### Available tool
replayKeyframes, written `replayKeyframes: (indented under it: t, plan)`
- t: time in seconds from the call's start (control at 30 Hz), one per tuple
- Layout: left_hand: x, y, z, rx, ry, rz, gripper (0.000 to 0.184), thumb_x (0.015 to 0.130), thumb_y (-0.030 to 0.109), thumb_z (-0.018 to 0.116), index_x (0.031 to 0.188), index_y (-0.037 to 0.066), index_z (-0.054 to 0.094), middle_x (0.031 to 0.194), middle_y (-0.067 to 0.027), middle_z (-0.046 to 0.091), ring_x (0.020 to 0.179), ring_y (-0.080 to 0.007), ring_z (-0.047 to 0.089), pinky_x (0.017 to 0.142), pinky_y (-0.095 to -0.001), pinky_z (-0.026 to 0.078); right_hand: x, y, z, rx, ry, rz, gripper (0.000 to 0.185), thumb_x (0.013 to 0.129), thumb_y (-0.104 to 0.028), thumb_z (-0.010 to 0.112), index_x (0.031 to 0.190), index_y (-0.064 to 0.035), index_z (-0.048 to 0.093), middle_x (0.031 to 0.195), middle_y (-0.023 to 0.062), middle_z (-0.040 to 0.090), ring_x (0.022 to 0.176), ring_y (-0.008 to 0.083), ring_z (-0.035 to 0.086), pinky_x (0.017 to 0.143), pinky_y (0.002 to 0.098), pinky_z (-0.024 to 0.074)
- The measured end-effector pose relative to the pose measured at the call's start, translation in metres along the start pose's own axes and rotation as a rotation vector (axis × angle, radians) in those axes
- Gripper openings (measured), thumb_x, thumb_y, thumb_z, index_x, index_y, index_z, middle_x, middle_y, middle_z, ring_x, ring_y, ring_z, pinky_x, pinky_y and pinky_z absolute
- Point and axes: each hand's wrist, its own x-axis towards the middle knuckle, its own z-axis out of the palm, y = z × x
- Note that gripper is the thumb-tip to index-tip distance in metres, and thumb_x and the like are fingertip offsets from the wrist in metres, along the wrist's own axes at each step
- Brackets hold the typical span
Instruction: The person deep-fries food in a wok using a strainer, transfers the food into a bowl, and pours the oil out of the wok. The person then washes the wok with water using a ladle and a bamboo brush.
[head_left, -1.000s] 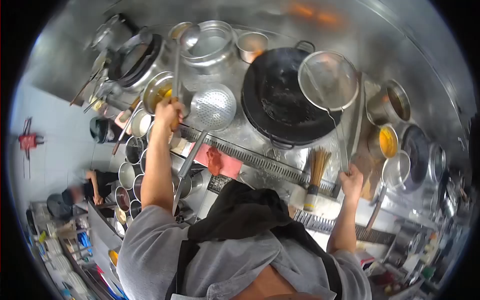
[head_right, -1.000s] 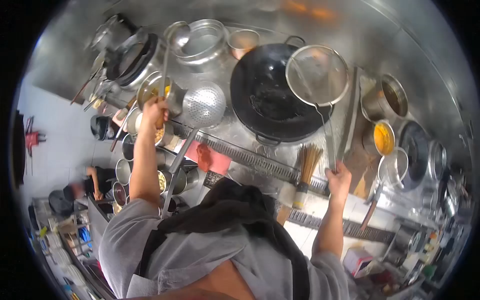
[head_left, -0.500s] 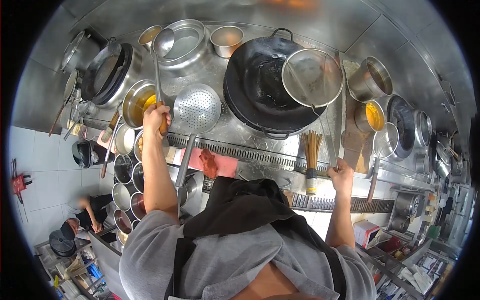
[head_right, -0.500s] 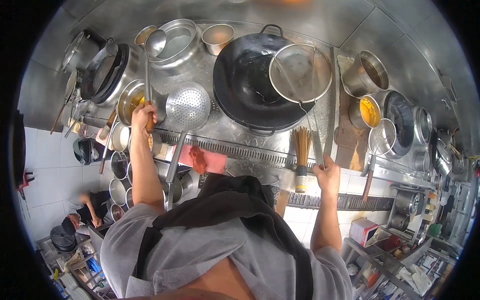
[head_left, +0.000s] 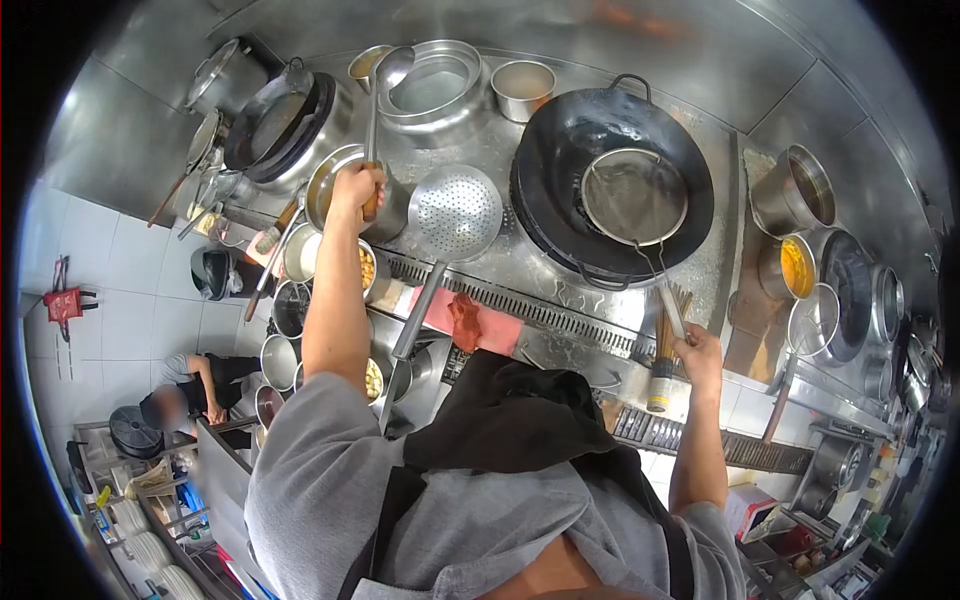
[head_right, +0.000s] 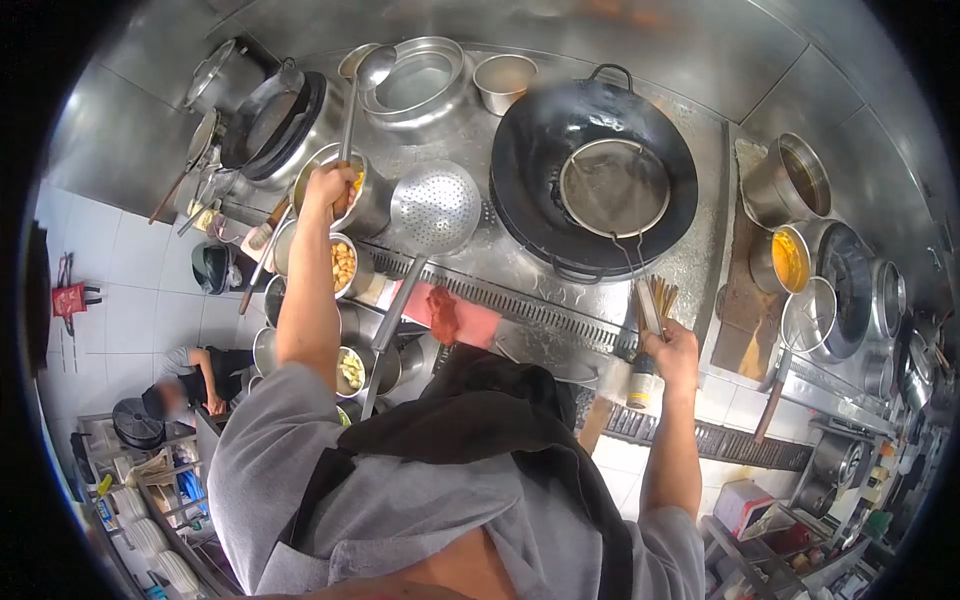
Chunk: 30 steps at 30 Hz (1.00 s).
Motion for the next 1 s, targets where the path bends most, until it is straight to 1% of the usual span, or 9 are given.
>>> replayKeyframes:
  t: [0.1,0.3,0.37,0.43,0.5,0.7,0.83,0.93,1.0]
  plan:
    - [0.039,0.017,0.005,0.156,0.013,-0.015,0.010,0.073,0.002,0.057,0.064,-0.002,0.057,0.055,-0.0100,0.054,0.042,-0.0182,0.051,0.039,-0.0325,0.042,0.009,0.025,-0.001,0.171,-0.028,0.039,0.041,0.081,-0.016,0.066,0.112,0.0090,0.059,0.074,0.0086,0.065,0.062,0.0104,0.059,0.053,0.0223,0.0447]
    - [0.151,0.016,0.052,0.195,-0.092,-0.156,0.010,0.074,0.000,0.055,0.064,-0.002,0.055,0.055,-0.0110,0.054,0.041,-0.0196,0.050,0.039,-0.0326,0.043,-0.023,0.065,-0.022,0.434,0.481,-0.048,0.041,0.089,-0.026,0.060,0.115,0.0065,0.058,0.089,0.0118,0.066,0.068,0.0135,0.062,0.055,0.0236,0.0483]
    - [0.179,0.002,0.072,-0.405,-0.135,-0.234,0.006,0.074,-0.004,0.053,0.069,-0.001,0.053,0.057,-0.0096,0.051,0.042,-0.0184,0.049,0.039,-0.0295,0.045,-0.046,0.099,-0.024,0.417,0.479,0.039,0.040,0.090,-0.027,0.059,0.114,0.0054,0.059,0.089,0.0117,0.066,0.066,0.0136,0.062,0.053,0.0239,0.0482]
    - [0.189,0.004,0.085,-0.497,-0.194,-0.267,0.008,0.075,-0.006,0.052,0.071,0.000,0.049,0.061,-0.0074,0.048,0.046,-0.0165,0.048,0.041,-0.0234,0.046,-0.073,0.152,-0.014,0.340,0.439,0.141,0.036,0.091,-0.027,0.057,0.109,0.0036,0.062,0.084,0.0109,0.066,0.059,0.0140,0.062,0.049,0.0245,0.0482]
    - [0.211,-0.008,0.088,-1.039,-0.381,-0.465,0.011,0.077,-0.005,0.052,0.068,0.000,0.046,0.062,-0.0067,0.047,0.050,-0.0151,0.049,0.042,-0.0192,0.045,-0.107,0.194,0.000,0.116,0.377,0.254,0.031,0.089,-0.025,0.057,0.099,0.0044,0.064,0.075,0.0100,0.065,0.058,0.0145,0.063,0.044,0.0259,0.0483]
    - [0.157,0.018,0.082,-1.439,-0.512,-0.246,0.014,0.077,-0.004,0.052,0.068,-0.001,0.042,0.069,-0.0083,0.046,0.055,-0.0134,0.049,0.046,-0.0175,0.049,-0.203,0.295,0.061,0.148,0.210,0.744,0.026,0.083,-0.018,0.064,0.088,0.0072,0.063,0.063,0.0127,0.062,0.045,0.0186,0.061,0.036,0.0295,0.0471]
    - [0.109,0.037,0.070,-1.366,-0.602,-0.258,0.010,0.080,0.000,0.052,0.075,-0.006,0.045,0.070,-0.0085,0.046,0.054,-0.0119,0.048,0.048,-0.0166,0.048,-0.193,0.277,0.070,0.079,0.162,0.762,0.025,0.082,-0.017,0.064,0.088,0.0074,0.063,0.062,0.0131,0.062,0.044,0.0192,0.061,0.037,0.0296,0.0476]
    - [0.062,0.054,0.056,-1.240,-0.780,-0.208,0.042,0.083,0.007,0.053,0.107,-0.024,0.040,0.072,-0.0068,0.048,0.052,-0.0097,0.046,0.042,-0.0175,0.042,-0.156,0.309,0.080,0.064,0.126,0.684,0.024,0.082,-0.017,0.063,0.088,0.0061,0.064,0.062,0.0123,0.063,0.044,0.0185,0.061,0.039,0.0295,0.0483]
    - [0.029,0.070,0.050,-1.199,-0.807,-0.194,0.043,0.084,0.008,0.052,0.109,-0.024,0.039,0.073,-0.0067,0.048,0.051,-0.0097,0.045,0.041,-0.0181,0.042,-0.126,0.317,0.087,-0.028,0.090,0.579,0.023,0.082,-0.019,0.063,0.085,0.0040,0.066,0.062,0.0123,0.064,0.047,0.0193,0.062,0.044,0.0299,0.0506]
